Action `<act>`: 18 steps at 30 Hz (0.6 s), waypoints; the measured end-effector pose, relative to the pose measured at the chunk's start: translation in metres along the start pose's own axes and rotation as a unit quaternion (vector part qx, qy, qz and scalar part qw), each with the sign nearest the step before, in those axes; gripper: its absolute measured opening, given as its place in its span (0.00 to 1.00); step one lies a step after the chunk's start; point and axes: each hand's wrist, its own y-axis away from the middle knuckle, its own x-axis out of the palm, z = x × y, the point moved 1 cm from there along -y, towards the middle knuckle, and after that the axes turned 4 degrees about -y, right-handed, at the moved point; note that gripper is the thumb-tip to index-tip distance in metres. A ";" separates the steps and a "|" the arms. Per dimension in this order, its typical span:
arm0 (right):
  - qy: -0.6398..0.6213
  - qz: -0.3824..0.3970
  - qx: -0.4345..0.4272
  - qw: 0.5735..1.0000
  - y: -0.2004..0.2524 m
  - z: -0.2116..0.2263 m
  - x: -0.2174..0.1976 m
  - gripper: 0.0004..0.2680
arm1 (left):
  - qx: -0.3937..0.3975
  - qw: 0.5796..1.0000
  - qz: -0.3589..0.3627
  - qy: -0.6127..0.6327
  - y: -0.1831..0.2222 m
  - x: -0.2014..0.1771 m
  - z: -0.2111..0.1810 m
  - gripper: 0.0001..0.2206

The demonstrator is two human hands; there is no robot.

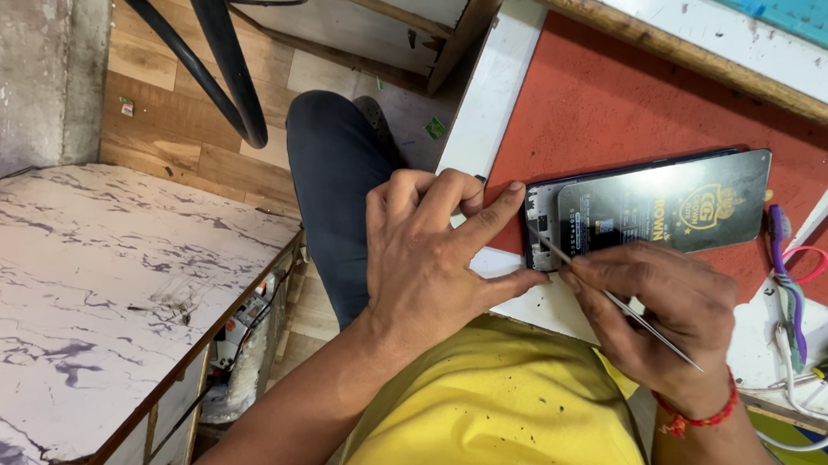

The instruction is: The person replaces a mobile phone screen by prying off the damaged panel using a thin tool, cleaning the internal frame with a brush, and applying adhesive from a tube before pressing a new screen into place.

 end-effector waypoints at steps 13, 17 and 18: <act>0.010 0.046 -0.011 0.999 0.005 0.005 -0.009 0.04 | -0.002 1.000 -0.017 -0.020 -0.001 -0.003 -0.005 0.33; 0.010 0.026 -0.009 1.000 0.000 -0.001 -0.006 0.03 | -0.001 1.000 -0.013 -0.014 -0.002 -0.004 -0.006 0.35; 0.011 0.021 -0.013 1.000 -0.004 -0.005 -0.006 0.03 | 0.000 1.000 -0.012 -0.013 -0.001 -0.005 -0.006 0.35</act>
